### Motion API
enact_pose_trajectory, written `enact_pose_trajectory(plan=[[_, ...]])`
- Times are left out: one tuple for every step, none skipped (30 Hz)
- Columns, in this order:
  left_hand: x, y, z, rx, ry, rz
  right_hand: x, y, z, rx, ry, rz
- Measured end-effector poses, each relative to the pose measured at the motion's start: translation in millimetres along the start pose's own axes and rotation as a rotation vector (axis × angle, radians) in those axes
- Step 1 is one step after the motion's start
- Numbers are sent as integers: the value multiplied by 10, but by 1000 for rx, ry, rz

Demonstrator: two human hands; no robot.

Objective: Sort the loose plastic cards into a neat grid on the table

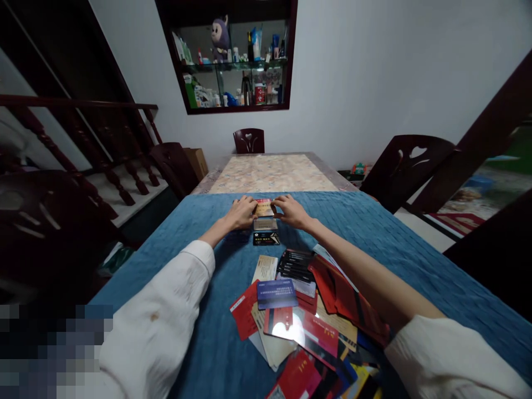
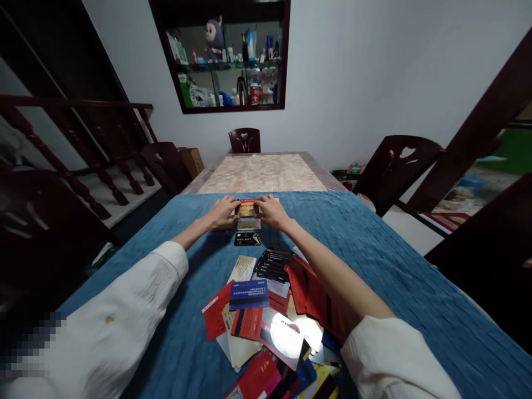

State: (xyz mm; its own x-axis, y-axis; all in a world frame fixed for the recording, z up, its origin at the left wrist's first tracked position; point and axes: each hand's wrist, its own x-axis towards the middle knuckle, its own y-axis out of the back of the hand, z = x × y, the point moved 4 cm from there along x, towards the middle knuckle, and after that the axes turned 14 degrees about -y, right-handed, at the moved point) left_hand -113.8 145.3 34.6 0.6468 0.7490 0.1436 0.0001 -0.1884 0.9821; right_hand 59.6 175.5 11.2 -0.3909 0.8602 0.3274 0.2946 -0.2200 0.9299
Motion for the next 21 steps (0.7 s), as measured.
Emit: enact_pose_trajectory(plan=[[32,-33,-33,-8,-2,-8,35,-39,17,-5,-14,-20],[65,-69,-68,-14,-3,-18,68,-80,35,-9,-29,-39],[97,-107,-102,-18,-3,-29,99,-121,54,-12,-45,-55],[130,-145,-135,-19,-3,-40,130,-161,73,-13,-58,-69],[164,-183,-165,-21,-3,-51,160,-201,91,-15,-70,-80],[198,-220,-191,-23,-2,-64,189,-240,108,-17,-79,-89],[231,-254,-213,-26,3,-78,218,-277,123,-20,-87,-95],[262,-285,-230,-32,11,-93,246,-312,137,-23,-92,-100],[290,-312,-244,-39,21,-108,273,-346,149,-25,-98,-106],[315,-335,-254,-46,32,-120,298,-379,160,-28,-103,-110],[336,-354,-261,-52,42,-128,322,-410,171,-29,-109,-113],[352,-370,-266,-57,49,-131,342,-439,180,-30,-114,-115],[366,-384,-271,-61,53,-132,360,-467,189,-30,-119,-117],[376,-398,-276,-62,55,-133,376,-495,198,-29,-123,-118],[384,-413,-284,-63,57,-135,389,-522,207,-26,-127,-119],[390,-430,-292,-65,60,-139,400,-549,216,-23,-129,-121],[395,-448,-302,-67,63,-145,409,-575,224,-19,-130,-123],[401,-467,-313,-68,65,-151,416,-600,232,-14,-132,-124],[407,-485,-322,-70,68,-157,423,-624,240,-9,-133,-126],[413,-503,-331,-71,71,-164,428,-645,247,-4,-135,-127],[420,-518,-339,-73,74,-169,432,-665,253,2,-136,-129]])
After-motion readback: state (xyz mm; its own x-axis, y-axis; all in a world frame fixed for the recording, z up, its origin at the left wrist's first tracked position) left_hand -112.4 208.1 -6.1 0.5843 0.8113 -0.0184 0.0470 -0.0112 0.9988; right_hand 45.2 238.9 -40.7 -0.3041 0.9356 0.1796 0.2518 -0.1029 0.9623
